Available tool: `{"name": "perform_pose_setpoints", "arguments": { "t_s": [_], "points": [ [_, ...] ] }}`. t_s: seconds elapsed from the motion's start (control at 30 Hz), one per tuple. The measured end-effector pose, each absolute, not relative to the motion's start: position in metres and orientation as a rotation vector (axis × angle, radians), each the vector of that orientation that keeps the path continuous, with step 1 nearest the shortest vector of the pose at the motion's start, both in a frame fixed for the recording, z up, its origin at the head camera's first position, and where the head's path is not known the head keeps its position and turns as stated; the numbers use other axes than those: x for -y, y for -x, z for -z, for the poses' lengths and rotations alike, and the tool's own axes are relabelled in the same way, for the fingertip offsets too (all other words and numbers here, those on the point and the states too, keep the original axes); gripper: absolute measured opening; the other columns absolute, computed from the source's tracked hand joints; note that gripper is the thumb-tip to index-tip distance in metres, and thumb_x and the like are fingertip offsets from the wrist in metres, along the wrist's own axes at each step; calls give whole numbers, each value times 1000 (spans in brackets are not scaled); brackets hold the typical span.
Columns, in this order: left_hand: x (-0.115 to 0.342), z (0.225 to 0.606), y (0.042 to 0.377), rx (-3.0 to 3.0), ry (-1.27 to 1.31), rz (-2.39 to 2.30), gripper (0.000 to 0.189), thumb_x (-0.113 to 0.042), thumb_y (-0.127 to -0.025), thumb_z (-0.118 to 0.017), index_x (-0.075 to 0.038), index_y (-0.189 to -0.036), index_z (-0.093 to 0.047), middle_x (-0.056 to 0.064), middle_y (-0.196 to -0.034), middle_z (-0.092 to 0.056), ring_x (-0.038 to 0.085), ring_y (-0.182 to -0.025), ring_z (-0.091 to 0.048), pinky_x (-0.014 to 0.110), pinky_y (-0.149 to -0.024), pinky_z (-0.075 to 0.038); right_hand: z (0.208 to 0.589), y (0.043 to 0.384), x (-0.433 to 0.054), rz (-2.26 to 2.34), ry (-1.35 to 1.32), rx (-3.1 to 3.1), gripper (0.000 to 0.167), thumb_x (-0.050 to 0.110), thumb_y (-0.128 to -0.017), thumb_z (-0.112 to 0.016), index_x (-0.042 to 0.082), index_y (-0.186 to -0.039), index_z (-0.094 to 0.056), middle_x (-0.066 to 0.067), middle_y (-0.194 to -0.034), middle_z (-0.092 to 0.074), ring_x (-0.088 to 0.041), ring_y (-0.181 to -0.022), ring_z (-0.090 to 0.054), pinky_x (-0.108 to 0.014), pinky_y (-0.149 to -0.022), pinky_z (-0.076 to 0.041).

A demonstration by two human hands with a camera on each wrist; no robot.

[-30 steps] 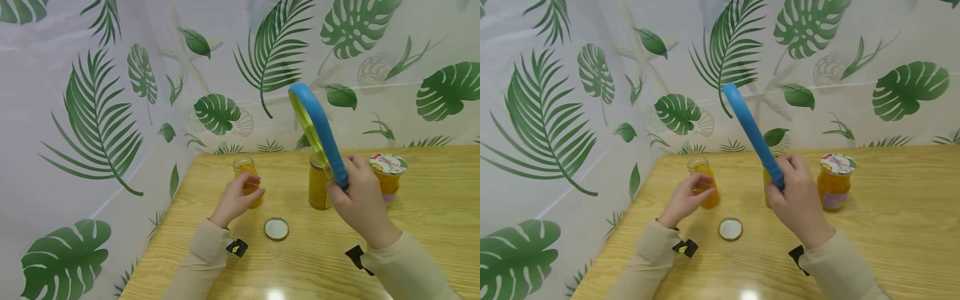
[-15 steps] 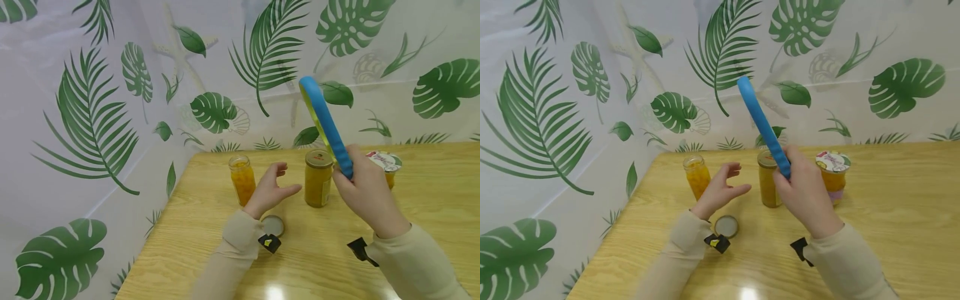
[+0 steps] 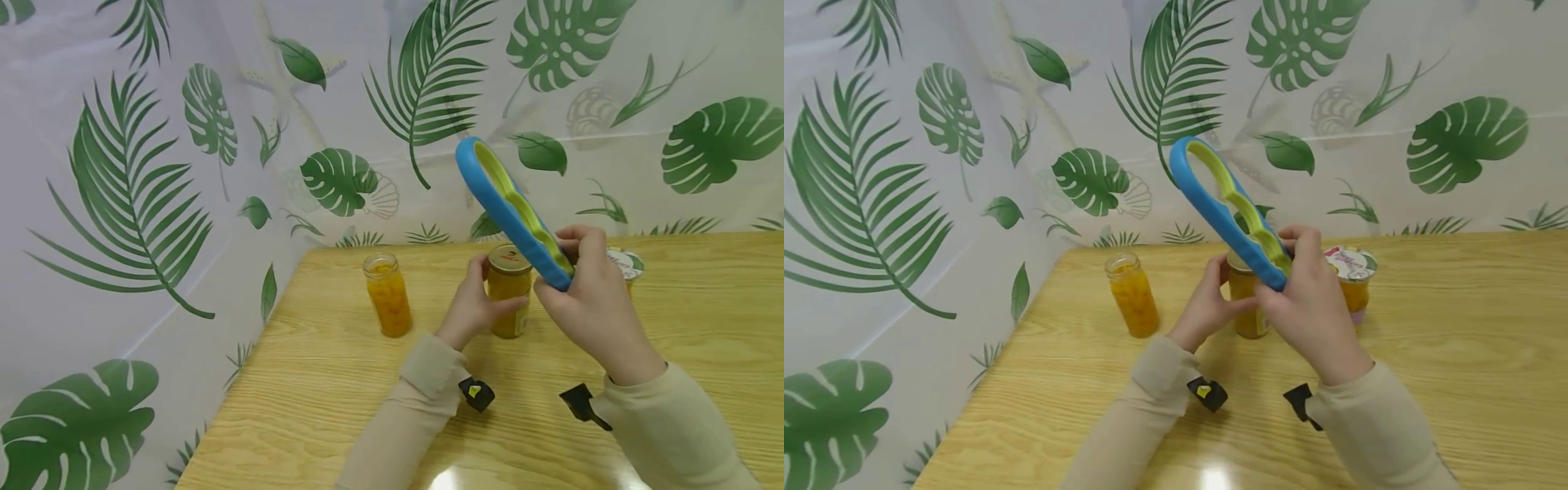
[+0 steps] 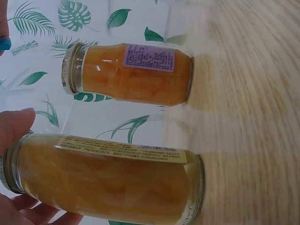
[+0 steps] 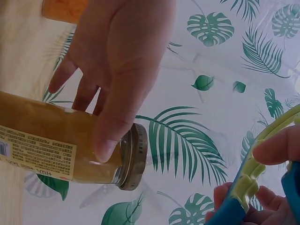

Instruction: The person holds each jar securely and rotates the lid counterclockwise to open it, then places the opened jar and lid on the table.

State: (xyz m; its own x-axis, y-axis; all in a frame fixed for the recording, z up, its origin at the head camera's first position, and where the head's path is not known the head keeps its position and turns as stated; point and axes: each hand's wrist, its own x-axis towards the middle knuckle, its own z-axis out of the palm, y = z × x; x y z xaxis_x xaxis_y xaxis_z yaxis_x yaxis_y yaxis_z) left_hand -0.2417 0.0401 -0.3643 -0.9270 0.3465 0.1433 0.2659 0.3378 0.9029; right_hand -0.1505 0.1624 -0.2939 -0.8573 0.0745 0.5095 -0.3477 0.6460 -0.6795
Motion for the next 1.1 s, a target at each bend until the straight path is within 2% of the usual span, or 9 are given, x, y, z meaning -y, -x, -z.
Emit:
{"name": "perform_pose_setpoints", "arguments": {
  "t_s": [0.3,0.43,0.53,0.7,0.93,1.1],
  "points": [
    [-40,366,244,-2587,-654,-1679,67,-20,-72,-74,-12,-127,-37,-2,-116,-45,12,-102,-44,27,-85,-40,291,152,-161,-1081,-213,2401,67,-6,-74,-58,-3,-132,-24,-26,-105,-47,-34,-79,-45,-44,-63,-40],
    [-38,366,245,-2641,-631,-1609,57,-25,-71,-75,-10,-117,-46,-3,-106,-42,11,-95,-43,23,-79,-42,291,154,-161,-1072,-206,2411,68,-6,-73,-57,-4,-132,-24,-25,-104,-46,-34,-80,-43,-44,-64,-39],
    [-37,366,246,-2662,-653,-1580,52,-25,-69,-76,-7,-110,-49,-2,-104,-44,10,-93,-44,22,-79,-41,290,155,-162,-1033,-203,2425,63,-5,-73,-58,-8,-129,-30,-26,-105,-45,-35,-83,-41,-46,-66,-37],
    [-33,366,246,-2596,-647,-1597,53,-22,-69,-76,-10,-108,-43,-2,-104,-52,9,-88,-50,22,-74,-43,290,156,-164,-962,-192,2439,55,-3,-71,-60,-12,-121,-40,-25,-102,-44,-35,-84,-40,-48,-67,-34],
    [-27,366,245,-2527,-670,-1579,58,-24,-68,-77,-12,-112,-41,-3,-105,-53,8,-91,-51,23,-80,-42,292,158,-168,-937,-185,2469,53,-2,-69,-61,-13,-118,-42,-26,-102,-44,-36,-83,-40,-48,-66,-35],
    [-23,371,246,-2442,-797,-1622,54,-21,-69,-77,-12,-114,-48,-7,-97,-56,6,-86,-53,22,-78,-43,293,157,-171,-901,-191,2509,53,-2,-68,-63,-12,-116,-42,-26,-99,-48,-36,-80,-44,-46,-62,-37]
  ]
}}
